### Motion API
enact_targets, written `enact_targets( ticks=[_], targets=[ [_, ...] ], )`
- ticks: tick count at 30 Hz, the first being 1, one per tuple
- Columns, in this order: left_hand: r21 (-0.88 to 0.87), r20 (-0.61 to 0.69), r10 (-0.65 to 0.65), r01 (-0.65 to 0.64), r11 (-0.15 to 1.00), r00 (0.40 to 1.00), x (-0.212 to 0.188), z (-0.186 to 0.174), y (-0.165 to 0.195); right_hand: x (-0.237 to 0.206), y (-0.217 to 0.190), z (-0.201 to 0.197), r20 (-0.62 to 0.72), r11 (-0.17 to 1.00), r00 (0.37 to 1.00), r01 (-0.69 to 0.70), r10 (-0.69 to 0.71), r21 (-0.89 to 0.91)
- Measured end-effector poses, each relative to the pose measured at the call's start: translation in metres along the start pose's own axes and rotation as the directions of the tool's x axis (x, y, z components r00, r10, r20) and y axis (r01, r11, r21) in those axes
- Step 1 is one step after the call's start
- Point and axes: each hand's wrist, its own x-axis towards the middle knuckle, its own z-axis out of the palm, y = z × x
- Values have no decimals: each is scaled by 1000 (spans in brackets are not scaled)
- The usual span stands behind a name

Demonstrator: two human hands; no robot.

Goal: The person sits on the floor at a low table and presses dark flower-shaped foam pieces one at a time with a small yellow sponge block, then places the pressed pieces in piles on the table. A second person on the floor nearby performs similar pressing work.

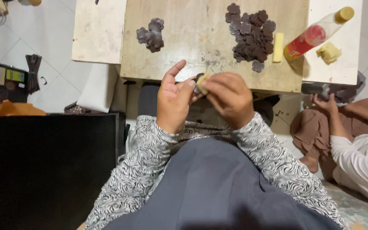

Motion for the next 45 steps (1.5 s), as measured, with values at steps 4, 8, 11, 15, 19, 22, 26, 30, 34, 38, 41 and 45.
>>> enact_targets(
  ticks=[4,8,11,15,19,22,26,30,34,38,41,45],
  targets=[
    [-25,-48,-61,60,998,997,1,-2,8,0,3,-7,-63,984,986,-160,155,-78],
    [-21,-44,-42,42,999,998,3,2,3,-2,-8,-13,-41,998,999,-24,21,-56],
    [-42,25,11,-10,999,1000,4,1,-3,3,-11,-4,40,998,998,55,-55,-9],
    [-97,56,-72,77,992,996,3,-5,-3,1,-8,0,63,995,994,90,-92,35],
    [-97,28,-93,95,991,995,4,-6,1,-3,0,-4,29,996,997,70,-69,-53],
    [-52,-18,-64,63,997,998,5,-5,3,-3,3,-8,-42,993,998,-41,37,-108],
    [-37,-6,27,-27,999,1000,4,-1,1,-7,-4,-5,-63,995,996,64,-69,-72],
    [33,41,108,-109,993,993,3,0,-1,-8,-4,4,62,982,983,179,-175,-64],
    [7,-20,43,-42,999,999,1,-3,0,-3,6,0,-24,997,1000,18,-20,-75],
    [51,20,71,-72,996,997,-1,-1,-3,-6,0,-9,-84,995,996,-43,35,-91],
    [-19,56,85,-84,996,995,0,0,-5,-6,-5,-4,-10,995,995,100,-100,9],
    [18,25,33,-34,999,999,-1,-2,-3,-4,0,2,36,994,993,111,-111,5]
  ],
)
